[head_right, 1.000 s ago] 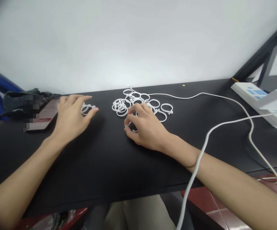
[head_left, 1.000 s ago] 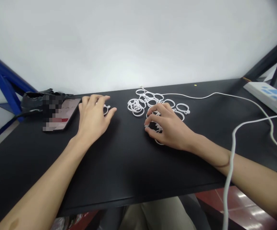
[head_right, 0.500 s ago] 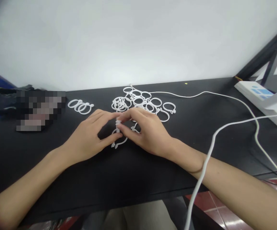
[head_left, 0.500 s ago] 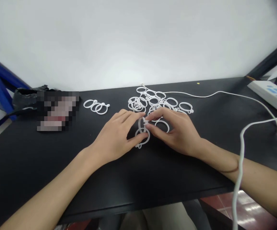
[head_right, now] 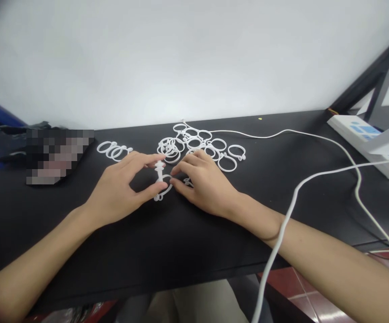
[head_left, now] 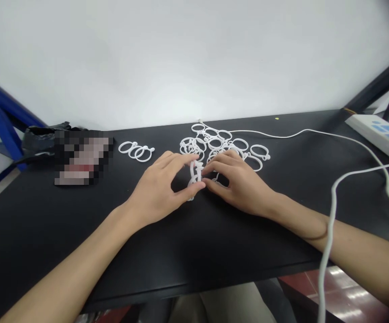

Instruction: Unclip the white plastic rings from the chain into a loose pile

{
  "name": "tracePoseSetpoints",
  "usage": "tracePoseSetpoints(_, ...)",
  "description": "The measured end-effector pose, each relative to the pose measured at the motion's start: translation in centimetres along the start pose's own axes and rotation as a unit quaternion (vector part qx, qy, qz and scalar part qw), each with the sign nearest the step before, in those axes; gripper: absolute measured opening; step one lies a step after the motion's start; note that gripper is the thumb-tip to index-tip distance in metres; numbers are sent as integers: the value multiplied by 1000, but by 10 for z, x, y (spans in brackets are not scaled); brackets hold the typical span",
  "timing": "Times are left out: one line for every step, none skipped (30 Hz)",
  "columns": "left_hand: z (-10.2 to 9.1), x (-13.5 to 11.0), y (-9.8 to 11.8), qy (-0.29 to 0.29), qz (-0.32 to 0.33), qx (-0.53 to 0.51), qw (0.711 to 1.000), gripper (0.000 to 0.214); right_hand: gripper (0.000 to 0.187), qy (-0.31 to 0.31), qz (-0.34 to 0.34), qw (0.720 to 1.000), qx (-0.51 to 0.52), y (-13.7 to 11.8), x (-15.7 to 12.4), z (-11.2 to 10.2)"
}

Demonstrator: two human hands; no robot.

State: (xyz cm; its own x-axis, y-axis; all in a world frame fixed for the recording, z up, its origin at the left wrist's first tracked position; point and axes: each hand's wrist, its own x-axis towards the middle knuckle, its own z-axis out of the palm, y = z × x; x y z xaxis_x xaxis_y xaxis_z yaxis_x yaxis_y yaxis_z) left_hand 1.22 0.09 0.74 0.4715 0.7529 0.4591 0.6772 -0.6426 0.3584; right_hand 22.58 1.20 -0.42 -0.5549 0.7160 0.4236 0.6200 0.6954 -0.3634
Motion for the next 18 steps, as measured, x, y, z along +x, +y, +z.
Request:
tracePoseSetpoints(0, 0, 0, -4, 0, -6, 1000, 43, 15, 2, -1, 1000, -1, 0, 0, 0)
tracePoseSetpoints(0, 0, 1, -8, 1, -12, 1000, 43, 16, 5, -3, 1000, -1, 0, 0, 1)
tracePoseSetpoints(0, 0, 1, -11, 3, -16, 1000, 43, 16, 6, -7, 1000, 0, 0, 0, 1)
tracePoseSetpoints(0, 0, 2, -14, 6, -20, 1000, 43, 17, 6, -12, 1000, 2, 0, 0, 1)
tracePoseSetpoints(0, 0, 2, -17, 7, -22, 1000, 43, 16, 5, -18, 1000, 4, 0, 0, 2)
tracePoseSetpoints(0, 0, 2, -19, 8, -23, 1000, 43, 15, 4, -22, 1000, 5, 0, 0, 2)
tracePoseSetpoints(0, 0, 2, -21, 8, -23, 1000, 43, 14, 5, -24, 1000, 4, 0, 1, 2)
tracePoseSetpoints(0, 0, 1, -21, 5, -21, 1000, 43, 13, 7, -21, 1000, 0, 0, 1, 1)
tracePoseSetpoints(1, 0, 1, -21, -1, -17, 1000, 43, 13, 11, -15, 1000, -6, 0, 2, 1)
tracePoseSetpoints(1, 0, 0, -18, -8, -13, 1000, 43, 12, 16, -6, 1000, -14, 0, 2, 0)
tracePoseSetpoints(1, 1, 0, -14, -16, -8, 1000, 42, 11, 22, 7, 999, -24, 0, 3, -1)
tracePoseSetpoints(1, 1, -1, -11, -25, -4, 1000, 42, 10, 29, 19, 999, -32, 1, 3, -2)
tracePoseSetpoints(2, 1, -1, -7, -33, -1, 999, 41, 9, 34, 32, 998, -40, 1, 3, -3)
tracePoseSetpoints(2, 1, -2, -5, -40, 0, 999, 41, 9, 37, 43, 997, -45, 1, 4, -4)
tracePoseSetpoints(2, 2, -2, -4, -45, 0, 999, 40, 10, 39, 52, 997, -48, 2, 4, -5)
tracePoseSetpoints(2, 2, -2, -5, -47, -1, 999, 40, 10, 39, 60, 996, -50, 2, 4, -5)
tracePoseSetpoints(2, 2, -1, -7, -47, -2, 999, 39, 10, 39, 67, 996, -51, 2, 4, -5)
tracePoseSetpoints(2, 2, -1, -10, -45, -4, 999, 39, 10, 38, 73, 995, -51, 2, 4, -5)
